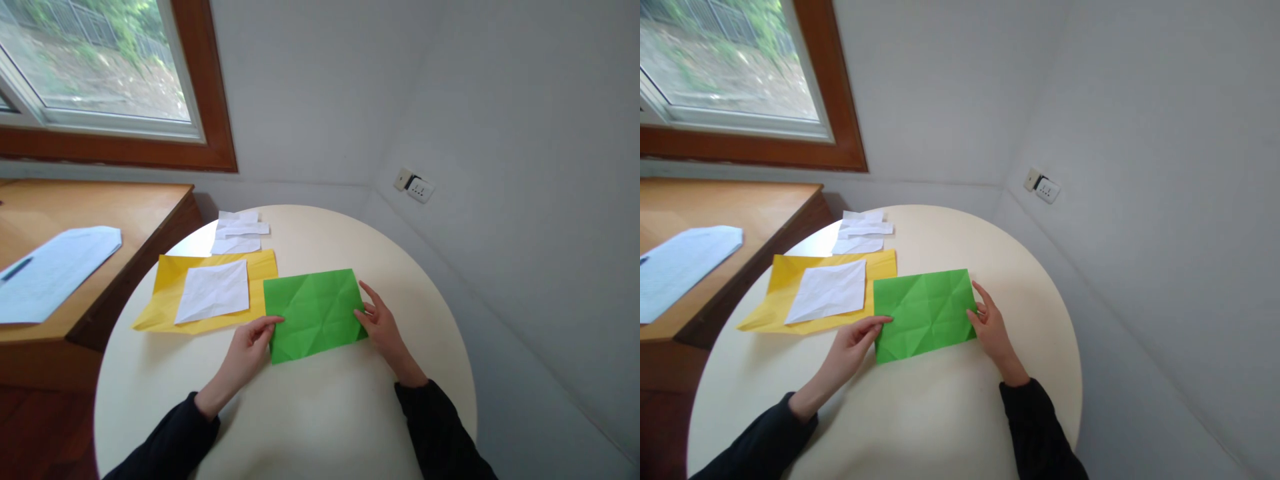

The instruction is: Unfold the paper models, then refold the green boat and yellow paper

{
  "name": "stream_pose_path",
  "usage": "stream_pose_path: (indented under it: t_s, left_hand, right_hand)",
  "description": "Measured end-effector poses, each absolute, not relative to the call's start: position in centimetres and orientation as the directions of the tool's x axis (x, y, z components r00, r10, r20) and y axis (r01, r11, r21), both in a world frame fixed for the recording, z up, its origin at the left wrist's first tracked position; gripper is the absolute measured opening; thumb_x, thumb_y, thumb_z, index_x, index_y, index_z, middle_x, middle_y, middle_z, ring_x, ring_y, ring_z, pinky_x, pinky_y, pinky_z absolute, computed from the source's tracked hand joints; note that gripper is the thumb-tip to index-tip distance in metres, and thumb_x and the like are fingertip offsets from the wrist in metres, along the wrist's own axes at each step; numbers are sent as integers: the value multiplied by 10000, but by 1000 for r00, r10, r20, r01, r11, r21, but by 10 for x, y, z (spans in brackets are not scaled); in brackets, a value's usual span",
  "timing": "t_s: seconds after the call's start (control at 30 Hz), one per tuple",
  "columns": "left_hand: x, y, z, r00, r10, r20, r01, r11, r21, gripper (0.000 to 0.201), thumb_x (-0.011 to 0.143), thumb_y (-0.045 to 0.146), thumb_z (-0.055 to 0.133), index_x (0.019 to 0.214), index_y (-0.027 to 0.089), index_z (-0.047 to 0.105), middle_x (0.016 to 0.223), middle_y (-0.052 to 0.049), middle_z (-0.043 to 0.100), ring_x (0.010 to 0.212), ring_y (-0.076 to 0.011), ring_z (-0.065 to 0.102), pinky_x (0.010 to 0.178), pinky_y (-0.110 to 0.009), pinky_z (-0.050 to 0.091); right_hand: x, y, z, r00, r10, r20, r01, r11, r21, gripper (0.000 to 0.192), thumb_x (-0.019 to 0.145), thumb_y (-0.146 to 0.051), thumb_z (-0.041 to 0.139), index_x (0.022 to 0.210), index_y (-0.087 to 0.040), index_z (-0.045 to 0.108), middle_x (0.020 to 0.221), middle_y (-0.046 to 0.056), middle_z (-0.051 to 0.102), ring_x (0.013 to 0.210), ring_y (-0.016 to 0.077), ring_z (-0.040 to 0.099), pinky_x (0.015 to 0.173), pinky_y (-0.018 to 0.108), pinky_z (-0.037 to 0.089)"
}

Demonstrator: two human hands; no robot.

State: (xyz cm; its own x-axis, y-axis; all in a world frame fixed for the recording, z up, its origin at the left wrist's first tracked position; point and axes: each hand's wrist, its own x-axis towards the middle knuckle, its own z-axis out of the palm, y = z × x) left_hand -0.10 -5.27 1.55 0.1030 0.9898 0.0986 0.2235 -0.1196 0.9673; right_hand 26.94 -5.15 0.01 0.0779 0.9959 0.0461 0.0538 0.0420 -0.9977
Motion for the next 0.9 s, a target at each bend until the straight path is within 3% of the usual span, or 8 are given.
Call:
stream_pose_path:
  t_s: [0.17, 0.33, 0.43, 0.53, 0.67, 0.8, 0.9]
  left_hand:
    - [16, -73, 14, 450, 888, 98, 336, -269, 903, 240, 761, 260, 496, 792, 186, 722, 564, -28, 653, 485, -147, 544, 471, -228, 404]
    - [20, -76, 21, 480, 853, 206, 491, -456, 742, 254, 780, 196, 447, 793, 184, 700, 548, -23, 625, 457, -133, 516, 463, -224, 385]
    - [21, -63, 33, 458, 817, 350, 525, -566, 635, 249, 812, 211, 441, 846, 186, 686, 732, -74, 670, 651, -174, 608, 599, -263, 472]
    - [31, -48, 42, 573, 723, 386, 483, -678, 554, 279, 850, 231, 426, 1004, 188, 654, 1016, -119, 660, 920, -213, 617, 812, -340, 487]
    - [49, -41, 26, 776, 580, 247, 487, -800, 349, 482, 822, 378, 535, 1271, 204, 502, 1408, -165, 399, 1303, -320, 347, 1056, -526, 244]
    - [56, -47, -3, 822, 560, 107, 523, -815, 250, 572, 871, 525, 397, 1380, 269, 354, 1475, -147, 283, 1364, -333, 205, 1069, -565, 144]
    - [57, -51, -12, 804, 588, 91, 562, -800, 210, 587, 883, 573, 308, 1395, 287, 322, 1482, -150, 262, 1367, -334, 193, 1071, -570, 120]
  right_hand:
    - [287, -47, -16, 266, 934, 238, 468, 91, -879, 635, 761, -279, 544, 1362, -212, 350, 872, 49, 613, 832, 205, 608, 802, 409, 490]
    - [291, -46, -21, 264, 932, 248, 529, 75, -845, 682, 757, -262, 534, 1395, -213, 298, 861, 43, 605, 798, 204, 598, 819, 409, 470]
    - [290, -47, -16, 203, 954, 220, 538, 79, -839, 687, 762, -243, 517, 1406, -224, 278, 884, 41, 597, 787, 191, 592, 799, 384, 473]
    - [289, -48, -12, 161, 968, 191, 542, 74, -837, 694, 764, -238, 510, 1413, -234, 265, 905, 42, 586, 769, 182, 584, 760, 364, 482]
    - [289, -49, -15, 190, 960, 205, 545, 71, -836, 729, 765, -248, 519, 1428, -219, 217, 915, 49, 581, 719, 171, 576, 705, 347, 497]
    - [293, -46, -21, 258, 922, 288, 586, 87, -806, 740, 762, -251, 530, 1425, -185, 209, 956, 77, 584, 713, 174, 575, 689, 362, 512]
    - [296, -44, -8, 356, 787, 504, 702, 130, -700, 654, 787, -260, 519, 1390, -154, 288, 1056, 135, 573, 902, 231, 580, 771, 426, 501]
